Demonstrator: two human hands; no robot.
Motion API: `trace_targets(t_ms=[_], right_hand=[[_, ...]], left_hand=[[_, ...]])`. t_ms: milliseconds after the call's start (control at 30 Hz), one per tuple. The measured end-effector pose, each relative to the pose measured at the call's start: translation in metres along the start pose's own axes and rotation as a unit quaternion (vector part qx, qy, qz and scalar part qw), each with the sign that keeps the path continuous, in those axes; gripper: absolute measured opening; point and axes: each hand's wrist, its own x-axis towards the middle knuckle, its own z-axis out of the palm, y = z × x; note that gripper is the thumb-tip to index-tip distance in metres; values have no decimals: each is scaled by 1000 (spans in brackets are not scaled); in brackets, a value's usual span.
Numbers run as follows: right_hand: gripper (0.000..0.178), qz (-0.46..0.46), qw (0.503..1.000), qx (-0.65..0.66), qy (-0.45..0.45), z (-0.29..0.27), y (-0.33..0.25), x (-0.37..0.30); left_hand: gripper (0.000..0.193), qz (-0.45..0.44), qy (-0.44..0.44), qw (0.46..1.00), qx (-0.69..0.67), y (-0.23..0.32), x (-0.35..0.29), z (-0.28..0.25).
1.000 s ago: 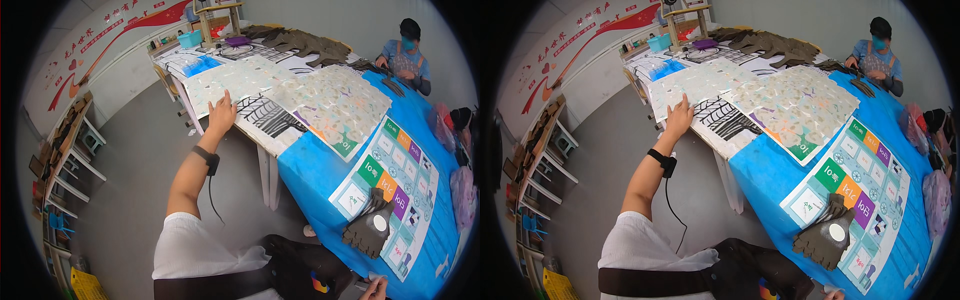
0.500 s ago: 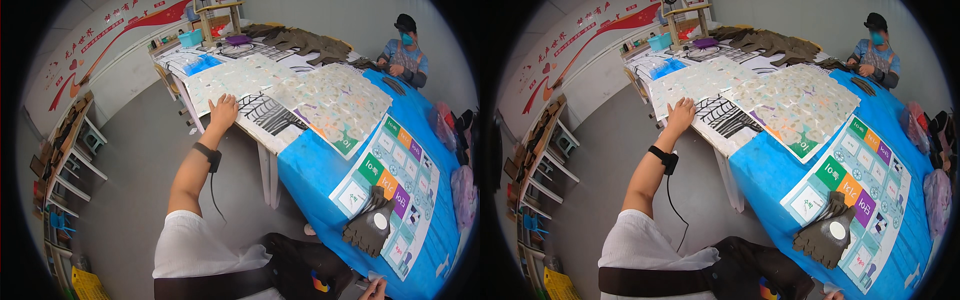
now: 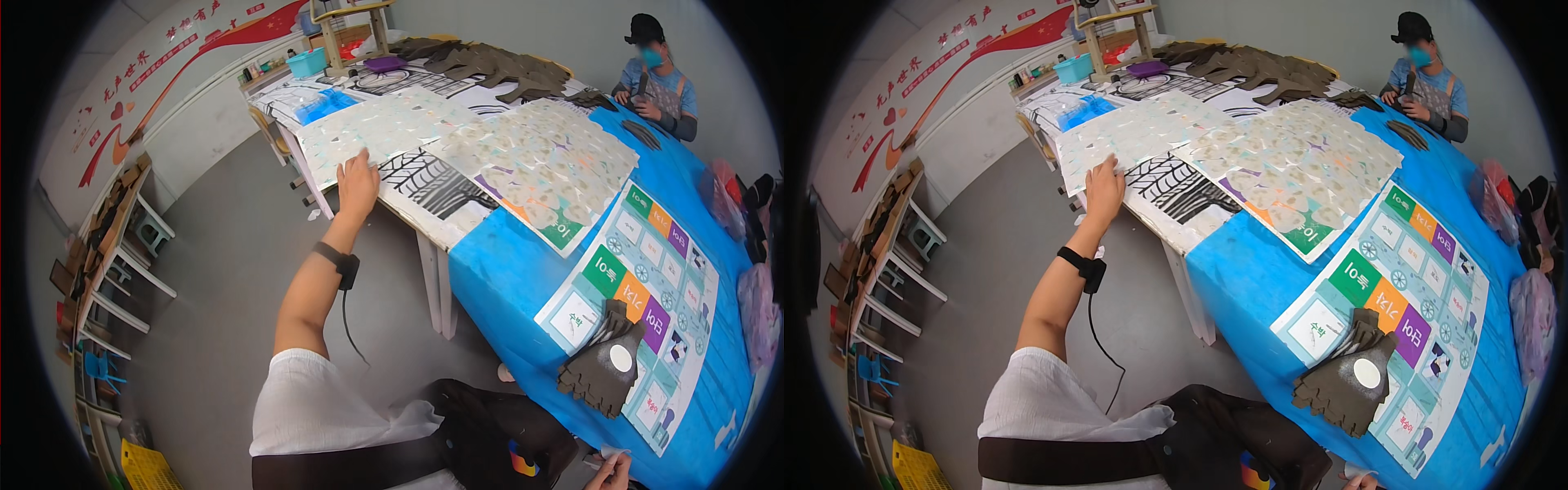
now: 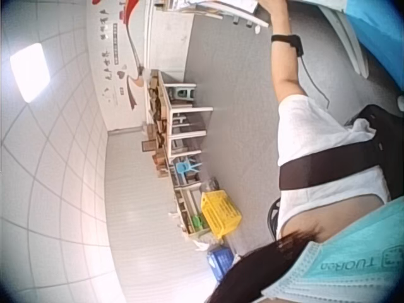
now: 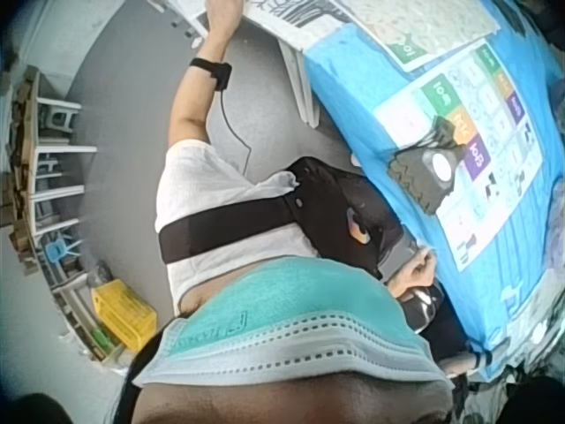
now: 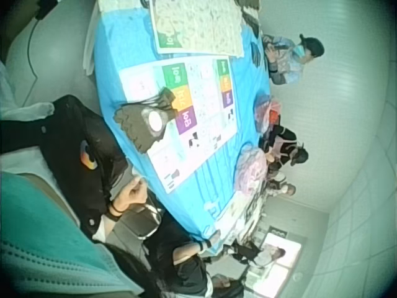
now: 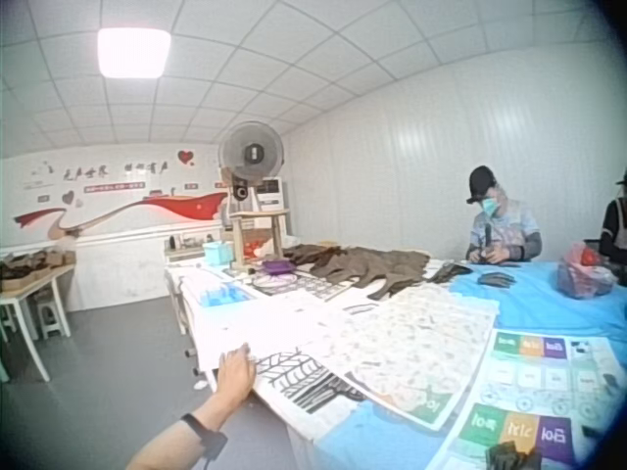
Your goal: Peeling off backing and sticking components onto a template in a workshop.
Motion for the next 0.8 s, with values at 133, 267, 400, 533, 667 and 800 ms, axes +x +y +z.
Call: trace_targets(t_ms=[133,267,400,533,667,800], right_hand=[[29,4,1000,4,-5,1,4,0],[29,5,1000,-3,-15,1,3,1],[28,-18,1000,20,-7,5,4,2],[26,-30,999,14,-4,5,4,2],[25,-39,999,-30,-11,5,7,4],[24,-66,997,-25,5,7,6,4]], left_hand=[[66,-36,-54,997,-50,-10,3,10],[71,-2,-107,993,-58,-15,8,11],[71,5,-149,988,-48,-17,12,9],[72,22,-201,977,-62,-12,20,2],[75,7,-255,966,-42,-10,27,-3],[75,5,-285,958,-42,-8,32,-3]])
